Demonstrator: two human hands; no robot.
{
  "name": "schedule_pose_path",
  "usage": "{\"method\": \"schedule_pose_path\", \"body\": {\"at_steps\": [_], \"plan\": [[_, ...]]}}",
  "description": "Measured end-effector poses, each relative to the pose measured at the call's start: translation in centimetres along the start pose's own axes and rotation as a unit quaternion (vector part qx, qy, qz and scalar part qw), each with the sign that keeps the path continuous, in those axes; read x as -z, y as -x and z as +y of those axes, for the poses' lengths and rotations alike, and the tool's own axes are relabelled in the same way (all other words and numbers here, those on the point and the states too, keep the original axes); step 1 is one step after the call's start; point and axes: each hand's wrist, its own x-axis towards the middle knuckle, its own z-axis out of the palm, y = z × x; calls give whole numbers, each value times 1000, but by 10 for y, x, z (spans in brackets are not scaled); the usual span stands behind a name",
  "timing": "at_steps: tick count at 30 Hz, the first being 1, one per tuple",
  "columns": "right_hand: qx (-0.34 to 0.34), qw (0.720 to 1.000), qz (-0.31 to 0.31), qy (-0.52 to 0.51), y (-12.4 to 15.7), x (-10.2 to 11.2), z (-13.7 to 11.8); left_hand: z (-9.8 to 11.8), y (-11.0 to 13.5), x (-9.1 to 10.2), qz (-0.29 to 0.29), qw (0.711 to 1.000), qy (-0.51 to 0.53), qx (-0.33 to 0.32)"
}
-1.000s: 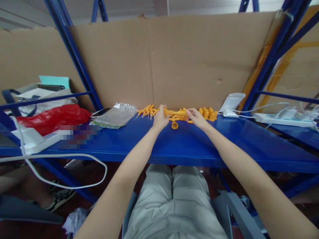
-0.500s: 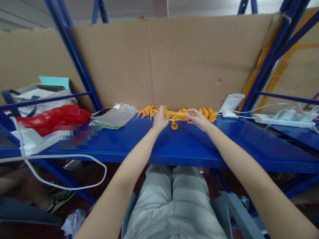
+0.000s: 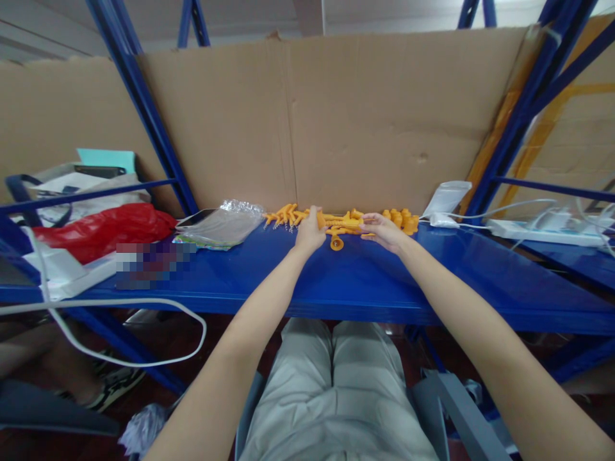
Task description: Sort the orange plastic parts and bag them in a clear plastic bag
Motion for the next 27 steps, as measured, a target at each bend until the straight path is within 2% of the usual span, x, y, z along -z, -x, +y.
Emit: {"method": "schedule_pose_path", "body": {"at_steps": [9, 15, 22, 27], "plan": [[-51, 998, 8, -34, 3, -7, 0, 1, 0, 0, -4, 1000, -5, -2], [-60, 998, 7, -35, 2, -6, -1, 0, 0, -1, -15, 1000, -15, -10], [-51, 999, 15, 3, 0, 0, -1, -2, 0, -1, -21, 999, -25, -5], [-11, 998, 7, 69, -5, 1, 7, -1, 1, 0, -27, 999, -26, -2]]}}
